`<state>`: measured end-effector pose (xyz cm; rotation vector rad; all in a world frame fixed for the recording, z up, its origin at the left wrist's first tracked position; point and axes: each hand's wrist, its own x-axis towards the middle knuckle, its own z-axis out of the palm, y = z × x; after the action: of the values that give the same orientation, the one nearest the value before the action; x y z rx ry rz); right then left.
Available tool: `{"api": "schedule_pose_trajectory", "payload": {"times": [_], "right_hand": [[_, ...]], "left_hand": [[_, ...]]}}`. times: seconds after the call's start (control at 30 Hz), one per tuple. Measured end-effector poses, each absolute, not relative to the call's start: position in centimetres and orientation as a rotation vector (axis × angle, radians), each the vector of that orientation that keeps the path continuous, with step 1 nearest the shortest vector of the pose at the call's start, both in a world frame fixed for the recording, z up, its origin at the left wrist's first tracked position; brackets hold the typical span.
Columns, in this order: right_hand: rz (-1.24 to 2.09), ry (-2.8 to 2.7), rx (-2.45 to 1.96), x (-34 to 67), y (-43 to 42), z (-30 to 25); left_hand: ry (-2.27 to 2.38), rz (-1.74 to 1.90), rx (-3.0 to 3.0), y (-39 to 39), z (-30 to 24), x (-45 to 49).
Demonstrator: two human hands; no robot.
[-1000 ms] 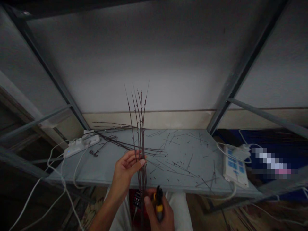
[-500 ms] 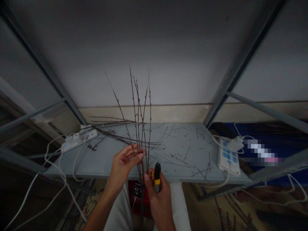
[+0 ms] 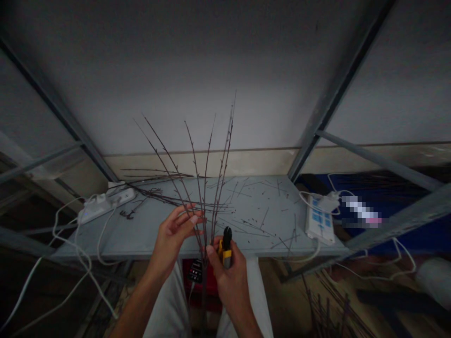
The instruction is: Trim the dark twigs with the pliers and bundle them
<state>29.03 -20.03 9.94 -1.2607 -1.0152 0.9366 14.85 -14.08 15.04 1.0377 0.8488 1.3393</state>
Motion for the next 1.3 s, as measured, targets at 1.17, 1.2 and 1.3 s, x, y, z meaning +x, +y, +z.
{"api": "schedule_pose_trajectory", "payload": {"times": [1.17, 1.2, 1.3], "right_hand": [[0.977, -1.089, -1.016, 26.4, -18.5, 16.7], [0.966, -1.082, -1.022, 26.4, -18.5, 16.6], [0.958, -1.109, -1.053, 26.5, -18.2, 16.2]], "left_hand": [[0.841, 1.38, 0.851, -20.7, 12.2, 14.8], [0.843, 1.405, 0.857, -20.6, 12.1, 15.0], [0.888, 1.494, 0.872, -19.8, 11.8, 15.4]]}}
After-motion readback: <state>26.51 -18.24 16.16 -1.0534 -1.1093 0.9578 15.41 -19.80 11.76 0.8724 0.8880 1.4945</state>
